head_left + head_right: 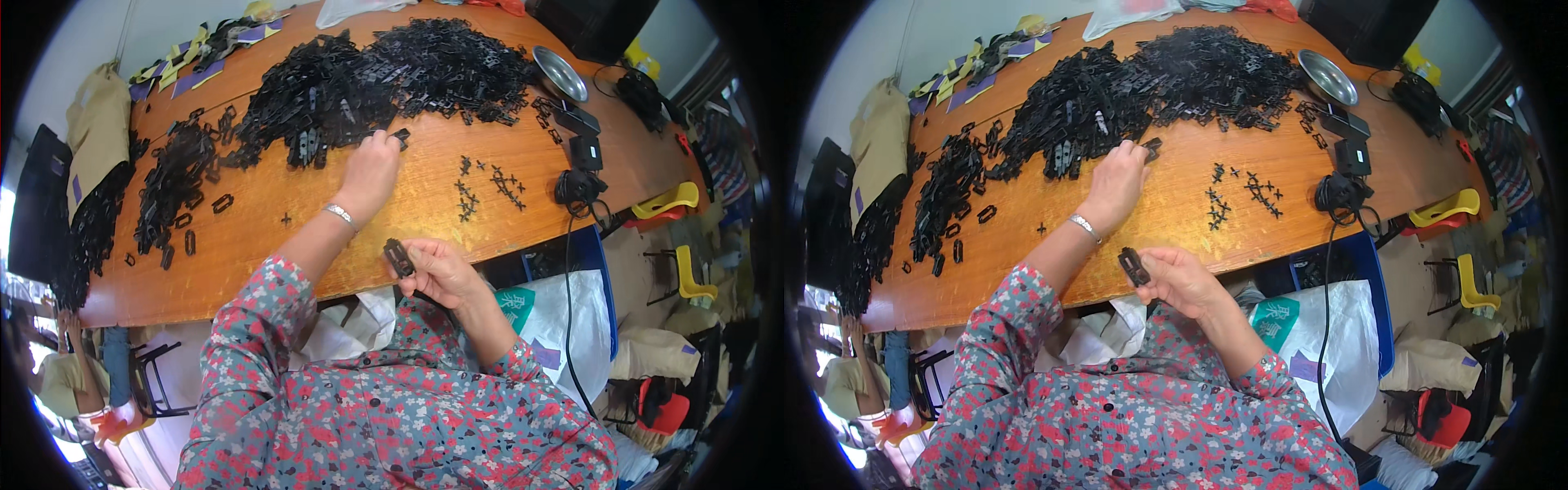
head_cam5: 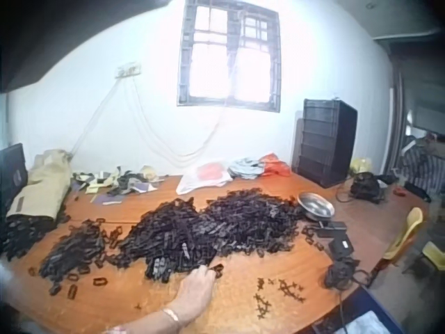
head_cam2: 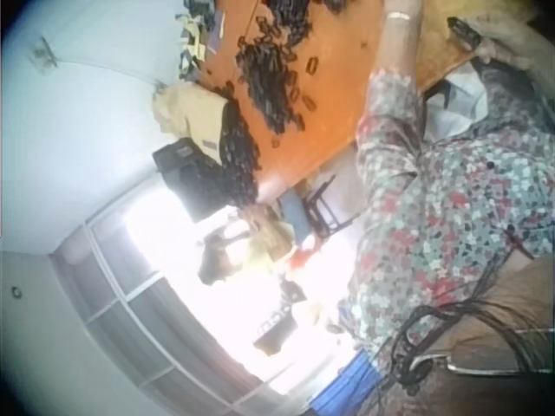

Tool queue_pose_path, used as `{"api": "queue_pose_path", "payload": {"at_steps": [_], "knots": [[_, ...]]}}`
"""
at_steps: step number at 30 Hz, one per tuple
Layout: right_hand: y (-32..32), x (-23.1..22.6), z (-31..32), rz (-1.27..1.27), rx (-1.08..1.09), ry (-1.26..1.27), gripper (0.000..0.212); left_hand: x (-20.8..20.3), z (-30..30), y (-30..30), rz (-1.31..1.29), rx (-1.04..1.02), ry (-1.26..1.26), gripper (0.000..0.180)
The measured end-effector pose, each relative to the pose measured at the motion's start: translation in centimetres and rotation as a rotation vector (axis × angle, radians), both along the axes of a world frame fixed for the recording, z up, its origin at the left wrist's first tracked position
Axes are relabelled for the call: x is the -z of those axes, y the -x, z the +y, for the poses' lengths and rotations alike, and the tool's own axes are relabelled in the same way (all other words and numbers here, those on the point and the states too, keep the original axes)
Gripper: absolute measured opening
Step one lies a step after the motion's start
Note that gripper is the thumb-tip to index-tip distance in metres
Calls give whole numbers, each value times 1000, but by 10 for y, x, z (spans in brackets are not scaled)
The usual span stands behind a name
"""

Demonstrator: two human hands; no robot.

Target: The person assembles plastic components by picking the parts from a table and fitting them together by hand.

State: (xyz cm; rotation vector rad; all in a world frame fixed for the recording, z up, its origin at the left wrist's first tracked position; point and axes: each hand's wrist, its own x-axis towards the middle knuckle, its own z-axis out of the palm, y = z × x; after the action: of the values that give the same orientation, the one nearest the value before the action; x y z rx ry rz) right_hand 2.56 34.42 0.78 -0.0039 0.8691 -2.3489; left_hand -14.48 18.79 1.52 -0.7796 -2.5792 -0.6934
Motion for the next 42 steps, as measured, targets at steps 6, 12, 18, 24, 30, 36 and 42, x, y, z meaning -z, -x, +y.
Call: {"api": "queue_pose_path", "payload": {"at_steps": [6,12,18,24,30,36,42], "knots": [[-1,2,-2,2,3,-32,41,4,2,5,8,-113,159,12],[4,4,-18,43,-19,-31,38,-12,-40,-37,-216,-93,141,19],[11,-2,-32,27,85,-59,33,-14,-86,-76,-935,-64,-487,18],[14,-5,-37,115,79,-168,32,-4,-98,-119,-1108,255,-1074,32],[11,-1,-39,109,79,-172,32,-15,-110,-127,-1090,329,-993,27],[14,4,-47,53,-6,-68,32,3,-123,-129,-1170,256,-1128,16],[10,0,-53,33,171,-110,34,-6,-123,-136,-1134,58,-1231,33]]}}
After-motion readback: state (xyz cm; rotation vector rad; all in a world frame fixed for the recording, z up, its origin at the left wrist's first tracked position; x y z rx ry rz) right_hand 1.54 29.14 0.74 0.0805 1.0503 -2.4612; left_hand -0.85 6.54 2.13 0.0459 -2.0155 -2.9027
